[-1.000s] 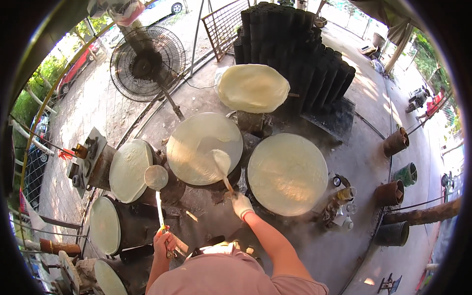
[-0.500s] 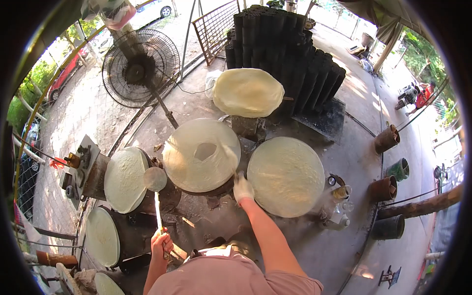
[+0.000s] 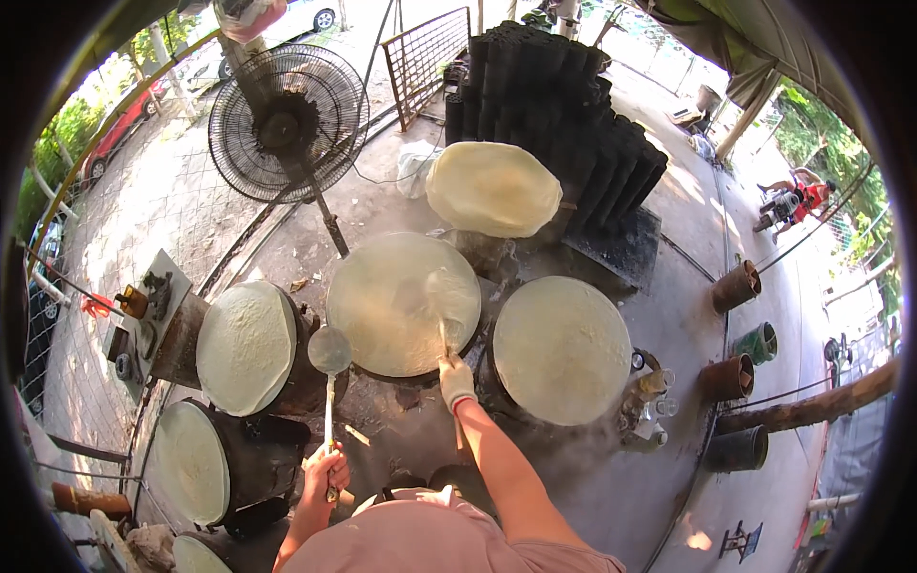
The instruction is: The person spreads thin layers of batter onto multiple hot plates using a ladle and a wooden stick, then peels the cooked skins off and stacks them.
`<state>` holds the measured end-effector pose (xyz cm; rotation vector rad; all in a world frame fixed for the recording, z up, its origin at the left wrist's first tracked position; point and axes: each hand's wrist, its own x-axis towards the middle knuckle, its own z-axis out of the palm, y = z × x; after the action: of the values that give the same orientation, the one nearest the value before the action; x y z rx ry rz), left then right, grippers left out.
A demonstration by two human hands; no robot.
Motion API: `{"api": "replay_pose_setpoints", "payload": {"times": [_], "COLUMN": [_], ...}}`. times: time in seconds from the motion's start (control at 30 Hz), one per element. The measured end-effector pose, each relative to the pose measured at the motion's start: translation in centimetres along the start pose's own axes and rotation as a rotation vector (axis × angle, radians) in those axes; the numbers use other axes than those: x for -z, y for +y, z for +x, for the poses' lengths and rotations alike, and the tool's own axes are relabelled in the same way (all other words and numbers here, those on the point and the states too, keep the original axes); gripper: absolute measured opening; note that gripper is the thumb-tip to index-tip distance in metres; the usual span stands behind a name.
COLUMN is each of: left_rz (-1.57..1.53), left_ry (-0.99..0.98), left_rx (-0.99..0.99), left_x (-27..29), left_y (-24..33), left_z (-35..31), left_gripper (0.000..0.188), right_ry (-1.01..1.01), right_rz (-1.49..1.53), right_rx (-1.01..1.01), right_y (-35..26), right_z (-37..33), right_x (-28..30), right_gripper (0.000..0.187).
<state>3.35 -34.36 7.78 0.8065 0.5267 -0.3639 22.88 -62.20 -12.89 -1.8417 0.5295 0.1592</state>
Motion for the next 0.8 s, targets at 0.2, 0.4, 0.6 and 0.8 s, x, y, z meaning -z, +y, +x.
{"api": "replay_pose_setpoints", "payload": {"times": [0.2, 0.4, 0.6, 0.8], "left_rz": [-0.062, -0.177, -0.098, 0.018], "left_ry": [-0.03, -0.088, 0.093, 0.106], "left_rx": [0.005, 0.088, 0.057, 0.121], "left_x": [-1.0, -4.2, -5.3, -4.6], "left_y": [-0.4, -2.0, -4.1, -3.6], "left_z": [0.9, 2.2, 2.6, 3.8], "left_gripper": [0.014, 0.014, 0.013, 0.016], "right_ry": [0.077, -0.197, -0.241, -0.286], "right_rz": [-0.07, -0.387, 0.016, -0.006], "right_rx": [-0.003, 0.28, 0.246, 0.069], "right_y": [-3.6, -4.7, -3.0, -9.9], "right_z": [-3.7, 3.4, 3.1, 4.7], "right_x": [3.5, 5.7, 4.5, 6.5], "right_gripper": [0.041, 0.035, 0.038, 0.03]}}
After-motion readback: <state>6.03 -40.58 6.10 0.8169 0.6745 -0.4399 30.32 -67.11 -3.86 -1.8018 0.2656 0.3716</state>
